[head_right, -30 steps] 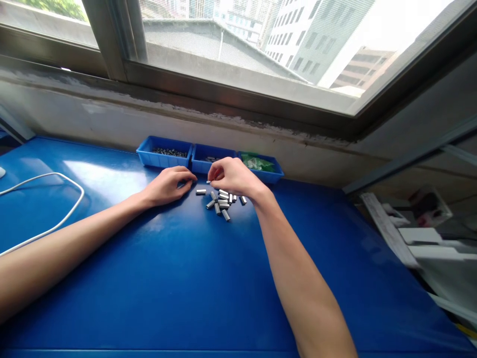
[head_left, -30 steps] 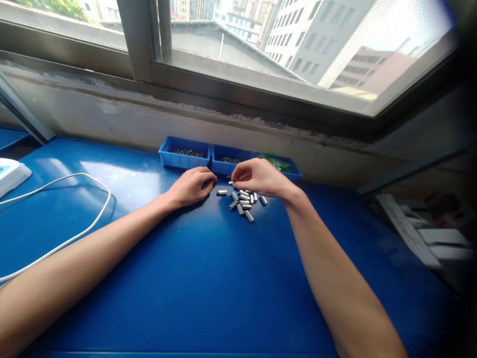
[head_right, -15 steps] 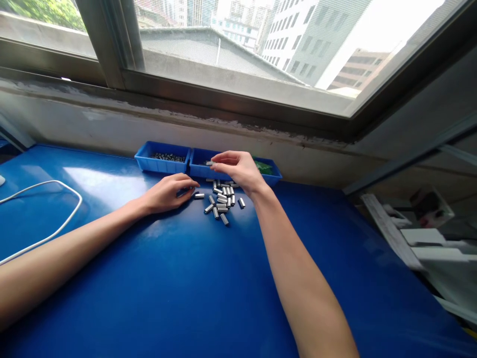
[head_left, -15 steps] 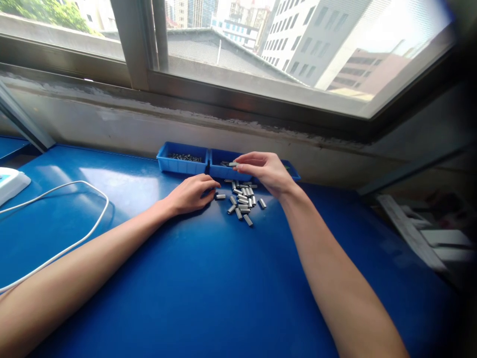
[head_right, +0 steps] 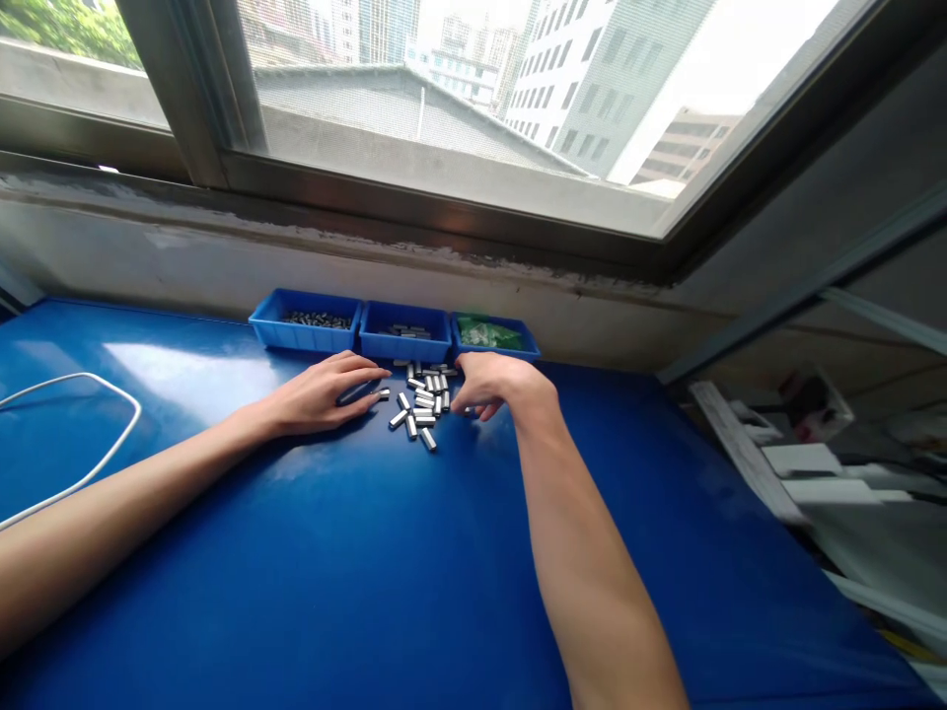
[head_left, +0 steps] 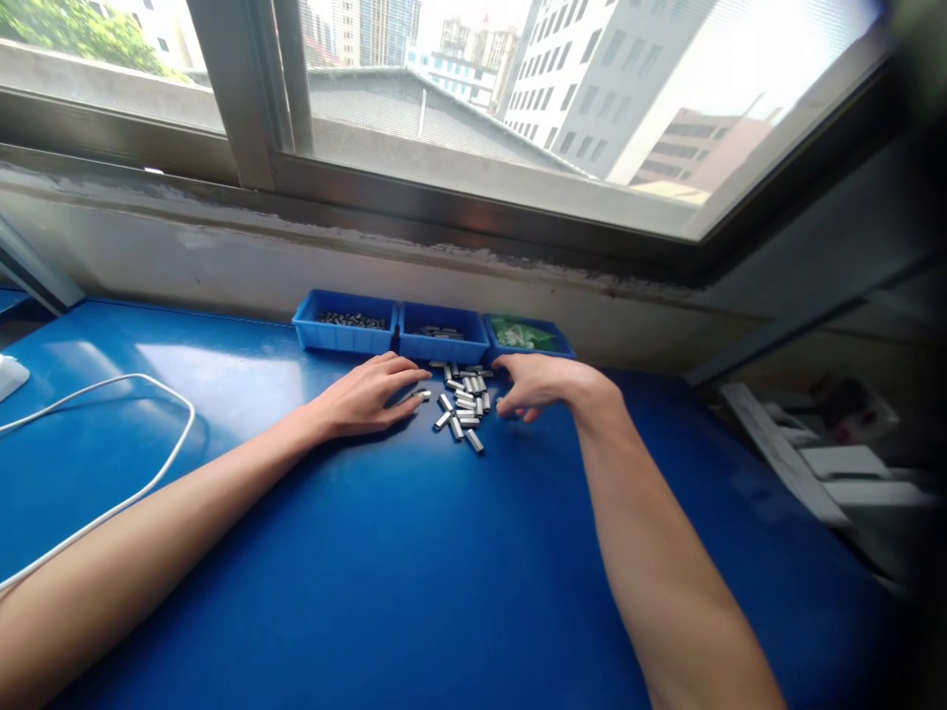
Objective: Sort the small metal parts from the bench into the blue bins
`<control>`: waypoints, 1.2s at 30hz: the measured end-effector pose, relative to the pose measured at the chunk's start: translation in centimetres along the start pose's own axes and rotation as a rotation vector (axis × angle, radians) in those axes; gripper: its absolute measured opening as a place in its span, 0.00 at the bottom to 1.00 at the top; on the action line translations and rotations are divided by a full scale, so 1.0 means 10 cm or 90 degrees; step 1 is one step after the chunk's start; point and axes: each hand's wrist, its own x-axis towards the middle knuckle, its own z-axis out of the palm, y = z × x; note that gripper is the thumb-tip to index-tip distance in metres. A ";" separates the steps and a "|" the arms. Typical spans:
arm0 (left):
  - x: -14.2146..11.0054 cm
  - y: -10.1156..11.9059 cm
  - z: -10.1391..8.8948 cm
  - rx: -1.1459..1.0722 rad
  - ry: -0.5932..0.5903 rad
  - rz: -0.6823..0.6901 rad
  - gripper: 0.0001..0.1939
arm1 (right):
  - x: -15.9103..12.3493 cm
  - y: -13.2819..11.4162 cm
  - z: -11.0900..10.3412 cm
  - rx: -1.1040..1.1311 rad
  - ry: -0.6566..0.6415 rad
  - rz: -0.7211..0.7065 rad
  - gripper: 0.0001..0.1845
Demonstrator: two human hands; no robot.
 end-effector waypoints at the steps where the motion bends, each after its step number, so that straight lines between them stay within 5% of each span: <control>1: 0.00 0.01 0.00 -0.007 -0.006 -0.007 0.24 | 0.05 0.01 0.02 0.004 -0.011 0.005 0.54; 7: 0.05 0.10 0.08 -0.101 0.010 -0.124 0.33 | 0.14 0.05 0.04 0.028 -0.033 -0.071 0.43; 13: 0.06 0.16 0.10 -0.011 -0.055 -0.099 0.51 | 0.15 0.01 0.06 0.024 -0.012 -0.182 0.35; 17: 0.05 0.14 0.09 -0.012 -0.052 -0.078 0.49 | 0.06 -0.05 0.03 0.077 -0.038 -0.234 0.32; 25: 0.06 0.06 0.15 -0.013 -0.050 -0.130 0.57 | -0.12 -0.12 0.07 -0.038 -0.130 -0.081 0.60; 32: 0.10 0.09 0.10 -0.031 -0.042 -0.088 0.43 | -0.10 -0.09 0.07 -0.102 0.006 -0.054 0.77; 36: 0.10 0.10 0.10 -0.035 -0.053 -0.059 0.38 | -0.08 -0.09 0.08 -0.123 0.008 -0.052 0.81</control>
